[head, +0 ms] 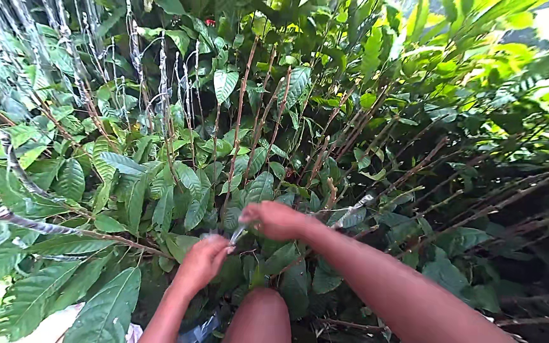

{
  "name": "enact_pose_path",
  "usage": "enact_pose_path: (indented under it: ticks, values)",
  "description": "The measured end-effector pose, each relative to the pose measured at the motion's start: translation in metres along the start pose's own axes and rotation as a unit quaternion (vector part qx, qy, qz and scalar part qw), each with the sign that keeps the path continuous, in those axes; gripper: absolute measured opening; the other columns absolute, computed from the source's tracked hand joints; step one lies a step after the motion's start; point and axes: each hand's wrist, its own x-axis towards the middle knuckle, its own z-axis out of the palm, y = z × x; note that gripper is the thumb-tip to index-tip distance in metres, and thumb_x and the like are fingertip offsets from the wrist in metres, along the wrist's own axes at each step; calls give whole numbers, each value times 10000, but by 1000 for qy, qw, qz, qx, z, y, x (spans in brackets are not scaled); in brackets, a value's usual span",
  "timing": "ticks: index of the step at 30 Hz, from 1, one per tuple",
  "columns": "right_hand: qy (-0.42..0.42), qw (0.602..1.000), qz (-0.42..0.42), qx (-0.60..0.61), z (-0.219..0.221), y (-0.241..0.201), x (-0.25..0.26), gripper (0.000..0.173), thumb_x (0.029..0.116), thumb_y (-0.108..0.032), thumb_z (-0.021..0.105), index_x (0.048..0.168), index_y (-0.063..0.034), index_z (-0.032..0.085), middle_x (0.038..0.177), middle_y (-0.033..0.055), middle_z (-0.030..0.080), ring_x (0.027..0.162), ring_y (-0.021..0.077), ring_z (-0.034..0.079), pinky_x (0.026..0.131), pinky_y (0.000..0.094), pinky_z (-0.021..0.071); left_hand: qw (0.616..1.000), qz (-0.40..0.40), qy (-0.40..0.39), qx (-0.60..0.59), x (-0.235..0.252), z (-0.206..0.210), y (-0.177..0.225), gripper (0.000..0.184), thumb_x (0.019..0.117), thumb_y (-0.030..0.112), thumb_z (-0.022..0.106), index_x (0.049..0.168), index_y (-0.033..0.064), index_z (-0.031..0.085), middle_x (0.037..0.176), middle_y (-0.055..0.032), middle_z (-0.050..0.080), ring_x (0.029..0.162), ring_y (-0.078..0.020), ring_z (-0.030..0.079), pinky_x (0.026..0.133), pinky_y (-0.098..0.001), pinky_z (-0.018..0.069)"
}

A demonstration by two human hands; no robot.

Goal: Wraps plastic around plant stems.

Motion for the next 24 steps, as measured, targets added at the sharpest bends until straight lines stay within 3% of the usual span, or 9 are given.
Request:
enact_pose_path:
  ticks: [2,5,7,9,13,15,17,21,24]
  values:
    - [7,997,1,-73,15,-18,-9,300,1008,-154,610,1288,-46,623,1123,198,703,1120,403,648,986,614,480,999,-36,29,-17,-1,-5,0,256,1028,203,563,1066,52,767,1012,-97,747,877,-200,735,849,-418,613]
    - [24,990,-80,112,8,-48,-14,275,1004,-118,621,1248,9,627,1012,148,713,873,231,687,805,424,564,996,-91,17,-21,2,-6,13,212,1004,137,596,1091,16,747,971,-158,732,854,-287,723,836,-513,583]
    - [11,990,-66,128,-5,-25,-3,379,1030,-84,559,1405,-31,542,1315,120,668,1107,164,657,925,366,534,998,-61,-15,5,1,-1,12,235,1027,201,586,1086,49,755,987,-134,728,883,-278,722,851,-509,590]
    - [34,999,-10,-2,-2,-15,0,427,982,-101,638,1403,-65,570,1309,134,671,1234,289,619,1056,538,479,999,-42,-1,6,2,-7,7,234,1026,200,581,1090,67,762,1028,-110,737,912,-245,724,871,-475,591]
    - [73,978,-51,190,8,-35,-12,264,1017,-122,585,1251,-3,606,955,79,690,772,133,633,693,320,526,997,-75,-3,-27,3,-13,14,245,1026,149,583,1202,74,736,1048,-131,748,829,-260,738,813,-488,611]
    - [52,987,-43,145,0,-18,-7,364,1043,-90,509,1403,-39,540,1258,102,686,1021,143,673,853,335,550,997,-60,-46,-15,7,-13,18,246,1032,193,583,1183,86,746,1053,-123,739,892,-271,727,868,-511,589]
    - [56,997,-5,-56,8,-16,-4,392,1015,-127,576,1402,-70,577,1290,171,671,1196,328,646,1004,541,522,998,-36,-42,-11,10,-17,18,272,1015,284,599,1092,92,775,1055,-99,751,939,-255,724,891,-515,573]
    - [36,998,32,-35,11,-21,-15,251,1028,-191,569,1192,-44,689,998,185,706,951,345,680,875,558,528,998,-45,32,-29,12,-14,20,263,1005,253,593,1021,69,781,1018,-97,758,916,-241,728,863,-498,579]
    - [18,977,-41,206,-2,-19,-35,279,1018,-133,599,1274,-52,679,757,23,569,624,94,505,613,287,461,995,-72,54,-50,14,-17,16,239,999,254,606,1054,91,772,1009,-68,753,850,-184,715,818,-439,591]
